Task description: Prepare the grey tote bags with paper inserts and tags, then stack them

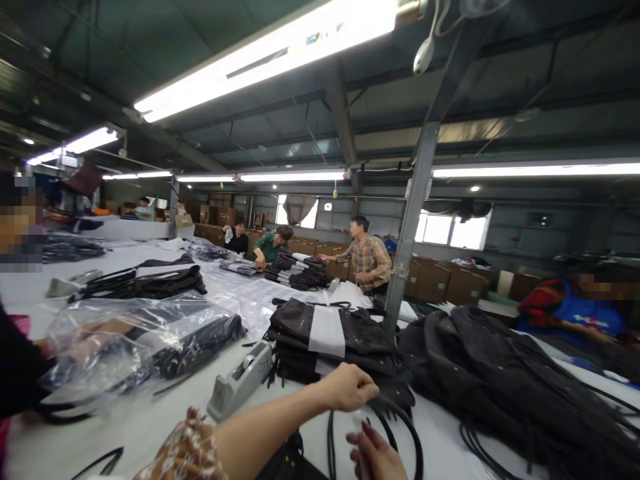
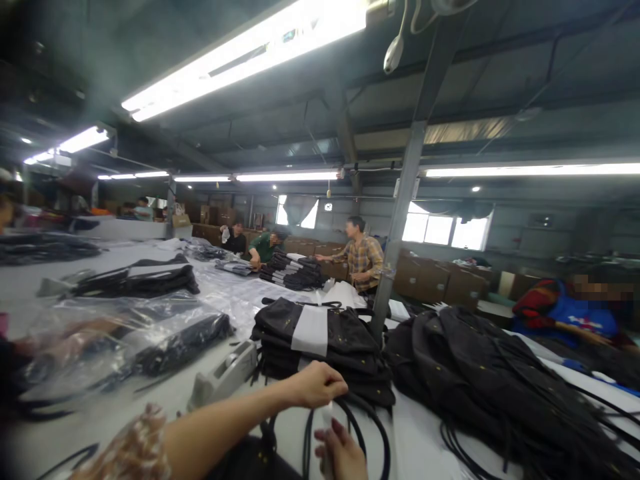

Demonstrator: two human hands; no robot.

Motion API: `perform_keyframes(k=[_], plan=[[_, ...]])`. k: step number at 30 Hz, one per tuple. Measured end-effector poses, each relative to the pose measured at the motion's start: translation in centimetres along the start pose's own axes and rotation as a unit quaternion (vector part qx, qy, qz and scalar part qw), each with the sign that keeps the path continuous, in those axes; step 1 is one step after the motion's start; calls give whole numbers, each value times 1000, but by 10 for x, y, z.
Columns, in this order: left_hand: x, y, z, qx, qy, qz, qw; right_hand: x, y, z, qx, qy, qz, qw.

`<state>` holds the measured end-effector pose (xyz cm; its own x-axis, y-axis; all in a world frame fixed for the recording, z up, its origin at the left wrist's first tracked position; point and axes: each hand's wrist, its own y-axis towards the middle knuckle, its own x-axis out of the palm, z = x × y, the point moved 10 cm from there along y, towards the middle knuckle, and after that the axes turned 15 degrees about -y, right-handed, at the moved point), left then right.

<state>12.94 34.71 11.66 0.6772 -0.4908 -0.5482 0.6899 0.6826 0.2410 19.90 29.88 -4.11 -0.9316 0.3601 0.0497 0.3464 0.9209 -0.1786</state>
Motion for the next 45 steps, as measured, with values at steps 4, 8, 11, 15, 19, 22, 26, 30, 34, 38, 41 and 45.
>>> perform_keyframes(k=[4, 8, 11, 15, 19, 22, 26, 30, 34, 38, 41, 45], plan=[[-10, -9, -13, -38, -26, 88, 995, 25, 4, -36, -15, 161, 8, 987], [-10, -9, -38, -86, -63, 99, 989, 35, 3, -37, -31, 199, 9, 979], [3, -3, -46, -85, -96, 39, 991, 30, 0, -32, -68, 167, 6, 984], [5, 1, -50, -68, -111, 29, 991, 16, -11, -15, -59, 77, 10, 995], [3, 3, -52, -62, -132, 36, 989, 8, -35, -36, -128, 74, -44, 988], [3, 3, -51, -55, -150, 46, 986, 3, -47, -61, -179, 45, -58, 981], [3, 0, -41, -36, -166, 50, 984, -19, -44, -90, -217, -66, 57, 972], [-2, -1, -24, 5, -183, 44, 982, -22, -36, -109, -209, -40, 85, 973], [-10, -4, -18, 21, -207, 68, 976, -7, -35, -112, -184, -2, 57, 981], [-12, -11, -14, 30, -229, 86, 969, -1, -36, -107, -179, -13, 73, 981], [-8, -17, -9, 34, -270, 68, 960, -3, -35, -105, -183, -22, 96, 978], [0, -21, -5, 17, -341, 33, 939, -6, -35, -103, -180, -34, 111, 977]])
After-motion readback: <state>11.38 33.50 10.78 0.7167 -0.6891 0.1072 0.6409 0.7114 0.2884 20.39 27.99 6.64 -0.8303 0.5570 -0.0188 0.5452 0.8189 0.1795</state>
